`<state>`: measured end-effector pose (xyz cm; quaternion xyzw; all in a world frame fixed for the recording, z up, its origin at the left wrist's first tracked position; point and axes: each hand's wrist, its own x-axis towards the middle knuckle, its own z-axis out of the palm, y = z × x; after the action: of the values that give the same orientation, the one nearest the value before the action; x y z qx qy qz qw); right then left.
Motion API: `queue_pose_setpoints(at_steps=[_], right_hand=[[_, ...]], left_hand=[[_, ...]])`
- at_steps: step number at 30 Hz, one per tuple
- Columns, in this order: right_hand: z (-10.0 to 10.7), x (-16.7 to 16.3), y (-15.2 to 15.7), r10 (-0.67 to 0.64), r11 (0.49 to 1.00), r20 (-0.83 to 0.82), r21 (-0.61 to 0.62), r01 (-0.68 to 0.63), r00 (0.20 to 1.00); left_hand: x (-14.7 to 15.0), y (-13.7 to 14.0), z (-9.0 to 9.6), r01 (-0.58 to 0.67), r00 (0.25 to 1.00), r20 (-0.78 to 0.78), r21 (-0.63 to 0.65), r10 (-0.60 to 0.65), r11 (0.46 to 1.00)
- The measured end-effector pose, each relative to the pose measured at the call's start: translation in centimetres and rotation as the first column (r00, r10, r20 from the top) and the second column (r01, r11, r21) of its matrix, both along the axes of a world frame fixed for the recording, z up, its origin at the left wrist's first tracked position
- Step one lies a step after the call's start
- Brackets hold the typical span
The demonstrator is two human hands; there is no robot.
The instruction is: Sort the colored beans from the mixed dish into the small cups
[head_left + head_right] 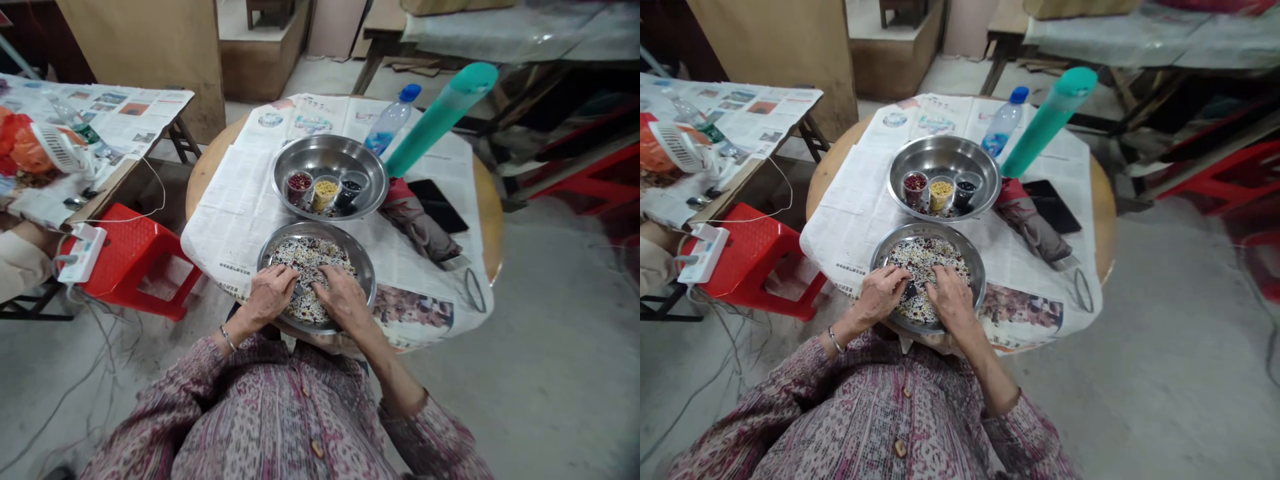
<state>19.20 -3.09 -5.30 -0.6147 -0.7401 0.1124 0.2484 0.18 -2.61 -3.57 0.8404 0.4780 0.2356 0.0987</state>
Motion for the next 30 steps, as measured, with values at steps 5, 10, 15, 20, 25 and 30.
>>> queue_pose_setpoints(at_steps=[5,10,15,20,25,30], right_hand=[[0.7,-1.9,0.4,0.097,0.992,-0.286,-0.045,-0.115,0.953],[3.2,0.7,-1.0,0.185,0.969,-0.209,-0.125,-0.213,0.96],[3.8,2.4,-3.0,0.459,0.838,-0.007,-0.33,-0.435,0.888],[2.6,0.1,-2.7,0.522,0.836,0.085,-0.248,-0.49,0.849],[1.9,-1.5,0.6,0.383,0.924,0.141,-0.072,-0.377,0.913],[2.0,-2.9,3.2,0.424,0.905,0.16,-0.03,-0.425,0.891]], left_hand=[[0.1,0.0,-0.3,-0.019,1.0,-0.009,-0.01,0.019,1.0],[-0.2,-0.1,-0.3,0.005,1.0,0.017,-0.018,-0.004,1.0],[-0.2,-0.2,-0.4,-0.004,0.998,0.068,-0.016,0.005,1.0],[-0.3,-0.3,-1.3,0.019,0.965,0.261,0.047,-0.031,0.999],[-0.6,-0.4,-2.0,0.024,0.899,0.427,0.168,-0.095,0.986],[-0.7,-0.5,-2.3,0.025,0.885,0.453,0.18,-0.106,0.983]])
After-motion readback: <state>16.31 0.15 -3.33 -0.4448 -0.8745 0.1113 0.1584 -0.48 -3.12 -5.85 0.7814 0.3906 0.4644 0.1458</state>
